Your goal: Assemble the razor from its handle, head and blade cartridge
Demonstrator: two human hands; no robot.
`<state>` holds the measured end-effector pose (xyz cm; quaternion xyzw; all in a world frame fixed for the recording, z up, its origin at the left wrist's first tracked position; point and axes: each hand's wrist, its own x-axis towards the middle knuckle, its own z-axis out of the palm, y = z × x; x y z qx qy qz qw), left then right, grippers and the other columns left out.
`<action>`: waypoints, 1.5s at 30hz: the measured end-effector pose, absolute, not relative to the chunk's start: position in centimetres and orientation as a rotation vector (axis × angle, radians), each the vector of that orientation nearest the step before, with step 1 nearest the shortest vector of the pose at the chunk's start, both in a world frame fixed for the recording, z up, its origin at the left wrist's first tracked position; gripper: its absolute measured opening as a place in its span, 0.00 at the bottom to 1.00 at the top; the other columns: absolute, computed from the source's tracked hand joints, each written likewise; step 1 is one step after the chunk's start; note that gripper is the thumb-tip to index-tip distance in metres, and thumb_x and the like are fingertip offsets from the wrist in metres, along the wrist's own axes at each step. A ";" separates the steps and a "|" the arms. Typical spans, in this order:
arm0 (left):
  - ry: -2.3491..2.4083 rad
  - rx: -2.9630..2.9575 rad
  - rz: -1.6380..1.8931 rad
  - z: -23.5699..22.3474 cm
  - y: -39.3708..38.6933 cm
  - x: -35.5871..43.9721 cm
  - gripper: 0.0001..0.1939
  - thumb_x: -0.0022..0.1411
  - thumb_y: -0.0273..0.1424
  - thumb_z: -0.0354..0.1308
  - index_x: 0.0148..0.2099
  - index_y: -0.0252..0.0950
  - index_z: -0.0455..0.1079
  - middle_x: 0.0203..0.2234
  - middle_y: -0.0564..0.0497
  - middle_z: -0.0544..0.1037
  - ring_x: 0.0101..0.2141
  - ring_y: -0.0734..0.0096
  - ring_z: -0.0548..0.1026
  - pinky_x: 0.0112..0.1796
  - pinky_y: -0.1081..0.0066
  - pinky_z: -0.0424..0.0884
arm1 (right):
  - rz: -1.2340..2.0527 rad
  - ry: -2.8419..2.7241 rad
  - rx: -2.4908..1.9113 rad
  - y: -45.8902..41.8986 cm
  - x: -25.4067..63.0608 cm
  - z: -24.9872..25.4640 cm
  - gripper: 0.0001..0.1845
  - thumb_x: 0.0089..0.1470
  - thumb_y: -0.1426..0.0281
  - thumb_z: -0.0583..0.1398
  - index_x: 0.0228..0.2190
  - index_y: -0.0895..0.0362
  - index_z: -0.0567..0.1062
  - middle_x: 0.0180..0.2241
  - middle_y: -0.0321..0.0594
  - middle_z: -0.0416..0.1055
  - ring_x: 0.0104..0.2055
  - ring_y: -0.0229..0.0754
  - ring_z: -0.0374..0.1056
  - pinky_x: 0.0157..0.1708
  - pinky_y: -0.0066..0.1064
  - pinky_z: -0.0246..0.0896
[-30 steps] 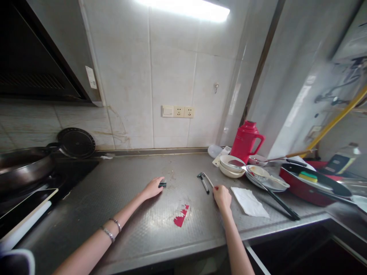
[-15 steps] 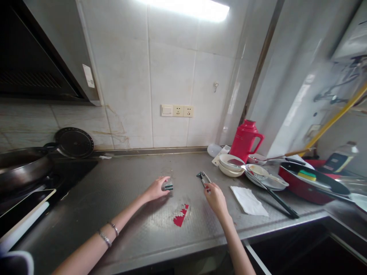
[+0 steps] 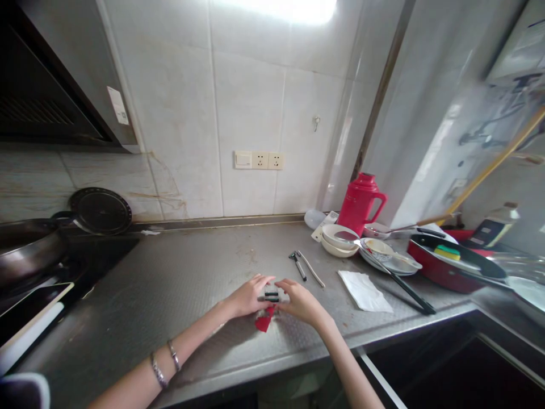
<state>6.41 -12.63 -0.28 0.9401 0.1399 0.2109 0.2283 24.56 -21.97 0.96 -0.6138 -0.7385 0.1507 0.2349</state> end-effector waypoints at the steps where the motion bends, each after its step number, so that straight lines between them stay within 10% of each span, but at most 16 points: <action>1: 0.379 2.582 0.575 -0.3 -12.7 6.5 0.31 0.52 0.34 0.62 0.57 0.39 0.57 0.50 0.46 0.68 0.51 0.61 0.64 0.50 0.63 0.61 | 0.412 -2.023 -1.703 -21.9 24.6 0.9 0.28 0.42 0.70 0.63 0.48 0.56 0.69 0.41 0.44 0.70 0.39 0.44 0.66 0.41 0.33 0.60; 14: 0.527 2.623 0.707 1.0 -11.9 5.0 0.25 0.55 0.38 0.58 0.54 0.39 0.61 0.48 0.48 0.69 0.50 0.62 0.64 0.52 0.62 0.59 | 0.483 -2.065 -1.676 -20.7 28.7 0.9 0.28 0.42 0.68 0.63 0.48 0.55 0.70 0.42 0.43 0.69 0.38 0.42 0.66 0.42 0.32 0.60; 25: 0.896 2.468 0.768 0.2 -6.8 -0.2 0.12 0.59 0.36 0.52 0.43 0.36 0.68 0.40 0.48 0.74 0.44 0.66 0.69 0.47 0.66 0.63 | 0.403 -1.862 -2.356 -15.2 45.3 1.0 0.33 0.33 0.76 0.66 0.47 0.60 0.73 0.23 0.36 0.67 0.29 0.44 0.64 0.35 0.34 0.58; 45: 0.917 2.515 0.747 -1.2 -7.4 -1.2 0.12 0.62 0.33 0.47 0.36 0.37 0.72 0.33 0.49 0.76 0.39 0.67 0.69 0.43 0.69 0.63 | 0.698 -1.694 -2.480 -11.8 44.6 0.6 0.32 0.34 0.78 0.63 0.46 0.61 0.71 0.23 0.39 0.72 0.24 0.42 0.68 0.29 0.33 0.61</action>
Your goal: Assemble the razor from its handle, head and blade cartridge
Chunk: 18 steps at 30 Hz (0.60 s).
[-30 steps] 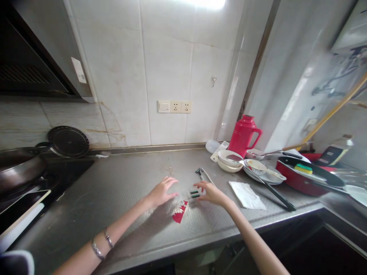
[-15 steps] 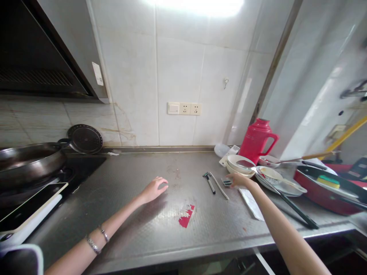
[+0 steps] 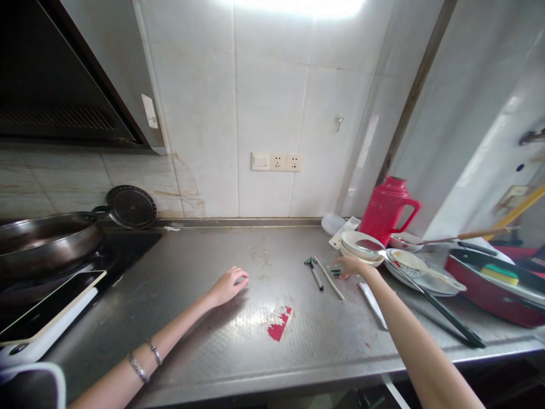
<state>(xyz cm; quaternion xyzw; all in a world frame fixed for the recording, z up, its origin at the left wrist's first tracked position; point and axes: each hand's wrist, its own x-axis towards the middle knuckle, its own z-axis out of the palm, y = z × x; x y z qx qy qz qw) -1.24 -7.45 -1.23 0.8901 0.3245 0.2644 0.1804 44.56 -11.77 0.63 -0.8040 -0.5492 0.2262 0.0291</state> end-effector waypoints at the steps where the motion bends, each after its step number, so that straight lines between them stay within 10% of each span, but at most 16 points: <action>1: 0.920 2.512 0.749 -1.2 -7.4 -1.2 0.12 0.62 0.33 0.47 0.36 0.37 0.72 0.33 0.49 0.76 0.39 0.67 0.69 0.43 0.69 0.63 | 0.708 -1.691 -2.479 -11.7 44.6 0.6 0.33 0.33 0.77 0.63 0.47 0.60 0.71 0.23 0.38 0.72 0.24 0.42 0.68 0.29 0.34 0.61; 18: 0.901 2.499 0.779 -2.0 -7.2 -1.3 0.11 0.61 0.32 0.48 0.33 0.36 0.71 0.31 0.50 0.76 0.36 0.68 0.69 0.41 0.70 0.63 | 0.750 -1.818 -2.458 -11.7 45.3 0.1 0.39 0.34 0.70 0.66 0.52 0.57 0.66 0.28 0.43 0.75 0.30 0.49 0.71 0.24 0.32 0.63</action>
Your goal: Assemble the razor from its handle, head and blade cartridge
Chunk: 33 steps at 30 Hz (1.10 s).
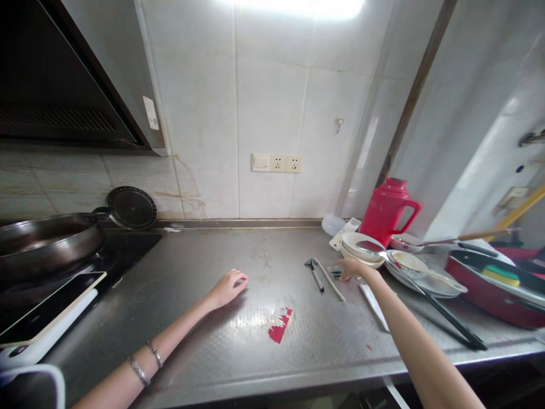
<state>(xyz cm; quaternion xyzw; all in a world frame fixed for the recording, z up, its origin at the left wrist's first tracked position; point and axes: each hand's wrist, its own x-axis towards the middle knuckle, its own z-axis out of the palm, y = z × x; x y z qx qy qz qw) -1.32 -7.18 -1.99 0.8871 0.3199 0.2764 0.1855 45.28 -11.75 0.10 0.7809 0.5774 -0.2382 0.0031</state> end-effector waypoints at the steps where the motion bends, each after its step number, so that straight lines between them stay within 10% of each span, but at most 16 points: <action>1: 0.903 2.501 0.776 -2.0 -7.2 -1.4 0.11 0.61 0.31 0.48 0.34 0.36 0.71 0.31 0.50 0.76 0.37 0.68 0.69 0.41 0.70 0.63 | -0.739 1.797 2.462 -11.8 45.3 0.2 0.40 0.34 0.71 0.65 0.53 0.57 0.65 0.28 0.43 0.75 0.29 0.48 0.71 0.24 0.31 0.63; 16: 1.310 2.578 0.709 -3.6 -2.9 -6.3 0.13 0.61 0.32 0.47 0.44 0.34 0.68 0.42 0.44 0.72 0.46 0.64 0.67 0.49 0.64 0.61 | -0.293 2.350 2.281 -9.4 38.2 3.7 0.22 0.41 0.71 0.61 0.42 0.57 0.76 0.29 0.40 0.75 0.30 0.42 0.70 0.31 0.27 0.60; 33: 1.717 2.591 0.383 -5.0 -3.3 -9.6 0.24 0.64 0.39 0.39 0.57 0.32 0.59 0.59 0.39 0.58 0.59 0.56 0.53 0.56 0.59 0.50 | 0.172 2.713 2.356 -7.1 24.9 -6.5 0.22 0.56 0.63 0.51 0.47 0.63 0.69 0.55 0.56 0.59 0.57 0.52 0.56 0.54 0.41 0.53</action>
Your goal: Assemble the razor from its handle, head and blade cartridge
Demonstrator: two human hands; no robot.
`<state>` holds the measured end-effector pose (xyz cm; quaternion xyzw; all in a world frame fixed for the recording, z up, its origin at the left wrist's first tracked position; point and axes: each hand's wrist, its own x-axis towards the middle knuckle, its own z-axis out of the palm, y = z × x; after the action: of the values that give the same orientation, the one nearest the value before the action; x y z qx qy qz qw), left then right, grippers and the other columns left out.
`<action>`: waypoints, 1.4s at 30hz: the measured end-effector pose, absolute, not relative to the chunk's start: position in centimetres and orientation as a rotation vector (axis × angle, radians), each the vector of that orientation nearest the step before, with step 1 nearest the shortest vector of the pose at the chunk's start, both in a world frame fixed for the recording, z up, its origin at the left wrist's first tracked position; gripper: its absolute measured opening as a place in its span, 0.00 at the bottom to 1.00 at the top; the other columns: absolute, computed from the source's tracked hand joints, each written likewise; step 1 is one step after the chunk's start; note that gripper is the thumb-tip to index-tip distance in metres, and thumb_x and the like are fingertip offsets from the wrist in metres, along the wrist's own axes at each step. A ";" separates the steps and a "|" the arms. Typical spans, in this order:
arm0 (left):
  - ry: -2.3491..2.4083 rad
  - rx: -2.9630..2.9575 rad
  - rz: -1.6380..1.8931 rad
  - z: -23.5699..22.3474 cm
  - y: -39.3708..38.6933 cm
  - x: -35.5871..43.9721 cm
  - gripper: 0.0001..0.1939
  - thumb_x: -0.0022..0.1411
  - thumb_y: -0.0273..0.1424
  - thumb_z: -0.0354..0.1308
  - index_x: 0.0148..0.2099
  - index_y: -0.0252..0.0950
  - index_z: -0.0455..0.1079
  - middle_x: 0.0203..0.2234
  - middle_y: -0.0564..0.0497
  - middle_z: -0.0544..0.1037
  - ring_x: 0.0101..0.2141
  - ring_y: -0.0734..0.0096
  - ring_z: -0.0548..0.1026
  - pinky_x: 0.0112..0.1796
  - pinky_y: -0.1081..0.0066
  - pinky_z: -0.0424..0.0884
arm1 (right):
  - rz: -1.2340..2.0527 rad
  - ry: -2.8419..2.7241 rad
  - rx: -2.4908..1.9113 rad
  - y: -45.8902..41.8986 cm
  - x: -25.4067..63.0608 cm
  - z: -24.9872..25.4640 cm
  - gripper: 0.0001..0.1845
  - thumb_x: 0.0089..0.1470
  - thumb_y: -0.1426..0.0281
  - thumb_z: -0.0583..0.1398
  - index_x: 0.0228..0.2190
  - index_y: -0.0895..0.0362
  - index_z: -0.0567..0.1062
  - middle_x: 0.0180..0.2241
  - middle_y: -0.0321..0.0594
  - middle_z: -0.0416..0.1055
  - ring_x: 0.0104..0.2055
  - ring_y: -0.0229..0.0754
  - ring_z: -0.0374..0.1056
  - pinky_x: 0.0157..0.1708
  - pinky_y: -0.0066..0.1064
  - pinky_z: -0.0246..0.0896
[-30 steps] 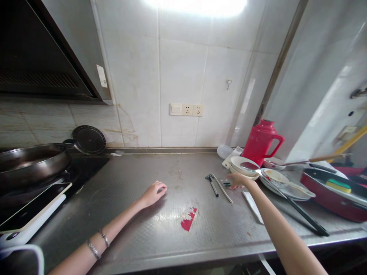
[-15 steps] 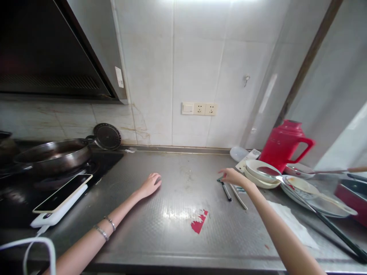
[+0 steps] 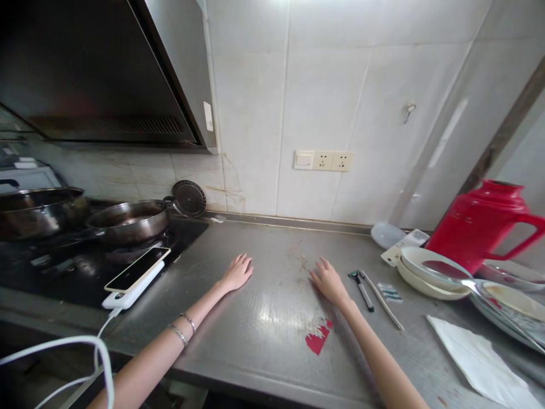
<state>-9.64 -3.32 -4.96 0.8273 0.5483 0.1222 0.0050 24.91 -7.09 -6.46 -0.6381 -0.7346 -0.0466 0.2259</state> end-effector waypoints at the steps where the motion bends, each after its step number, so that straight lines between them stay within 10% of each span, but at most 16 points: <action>1: 1.716 2.597 0.385 -5.0 -3.3 -9.6 0.24 0.64 0.39 0.39 0.56 0.32 0.59 0.59 0.39 0.58 0.59 0.56 0.53 0.56 0.59 0.50 | -0.154 -2.004 -1.764 -7.1 24.7 -6.9 0.21 0.57 0.64 0.50 0.46 0.63 0.70 0.55 0.56 0.59 0.57 0.51 0.55 0.55 0.41 0.52; 42: 1.587 2.502 0.493 -4.8 -2.6 -10.5 0.22 0.62 0.38 0.45 0.55 0.34 0.62 0.58 0.42 0.60 0.59 0.57 0.54 0.56 0.59 0.52 | -0.104 -1.911 -1.879 -7.9 24.5 -7.0 0.21 0.57 0.68 0.47 0.46 0.62 0.72 0.51 0.51 0.67 0.54 0.46 0.61 0.54 0.35 0.52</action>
<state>-10.48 -2.63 -4.84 0.8310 0.5271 0.1639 0.0690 24.48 -7.94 -6.97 -0.6822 -0.6939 -0.0379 0.2275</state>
